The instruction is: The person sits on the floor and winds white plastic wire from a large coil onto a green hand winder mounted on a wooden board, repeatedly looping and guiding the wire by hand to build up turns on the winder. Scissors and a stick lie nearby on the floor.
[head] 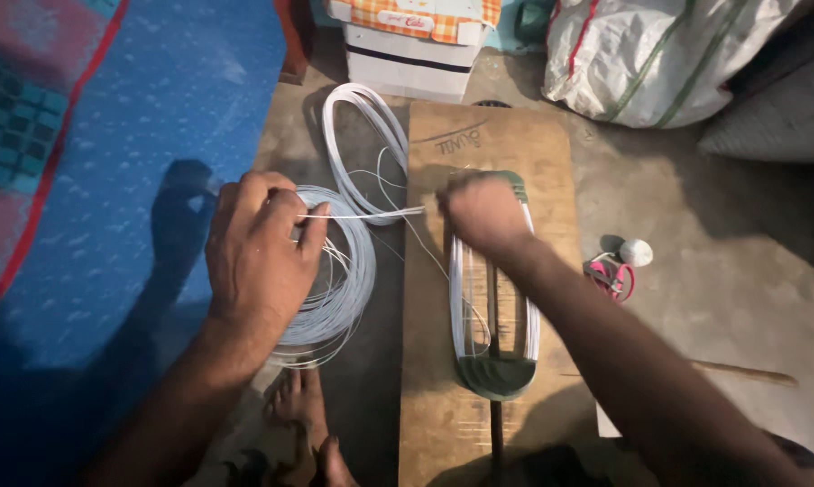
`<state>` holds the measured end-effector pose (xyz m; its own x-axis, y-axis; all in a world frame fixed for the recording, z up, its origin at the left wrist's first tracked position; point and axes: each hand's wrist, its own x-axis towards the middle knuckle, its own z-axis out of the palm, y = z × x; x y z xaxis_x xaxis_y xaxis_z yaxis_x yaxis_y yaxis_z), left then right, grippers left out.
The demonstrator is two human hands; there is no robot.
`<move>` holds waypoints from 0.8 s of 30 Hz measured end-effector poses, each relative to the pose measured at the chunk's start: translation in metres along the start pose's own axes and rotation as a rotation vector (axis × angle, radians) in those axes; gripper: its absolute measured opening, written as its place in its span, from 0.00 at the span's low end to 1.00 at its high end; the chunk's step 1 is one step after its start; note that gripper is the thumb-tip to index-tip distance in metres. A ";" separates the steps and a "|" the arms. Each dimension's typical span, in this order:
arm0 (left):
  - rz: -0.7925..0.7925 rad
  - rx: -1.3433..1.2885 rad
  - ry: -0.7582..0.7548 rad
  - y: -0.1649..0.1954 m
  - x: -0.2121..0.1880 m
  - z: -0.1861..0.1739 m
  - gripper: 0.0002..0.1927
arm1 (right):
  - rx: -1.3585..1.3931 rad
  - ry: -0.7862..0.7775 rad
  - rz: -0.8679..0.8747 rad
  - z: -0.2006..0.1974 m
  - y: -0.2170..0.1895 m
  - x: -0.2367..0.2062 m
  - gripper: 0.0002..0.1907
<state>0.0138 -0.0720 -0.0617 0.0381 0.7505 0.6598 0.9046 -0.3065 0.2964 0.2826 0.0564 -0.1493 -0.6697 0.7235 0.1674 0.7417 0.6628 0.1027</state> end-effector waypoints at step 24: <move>0.321 -0.099 -1.167 0.001 -0.064 0.042 0.29 | -0.004 0.261 0.599 -0.047 0.019 -0.168 0.09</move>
<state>0.0300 -0.0957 -0.1322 0.6602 0.6927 -0.2903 0.7493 -0.5803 0.3191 0.4105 -0.0618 -0.1297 -0.1102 0.8963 0.4296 0.9842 0.1588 -0.0788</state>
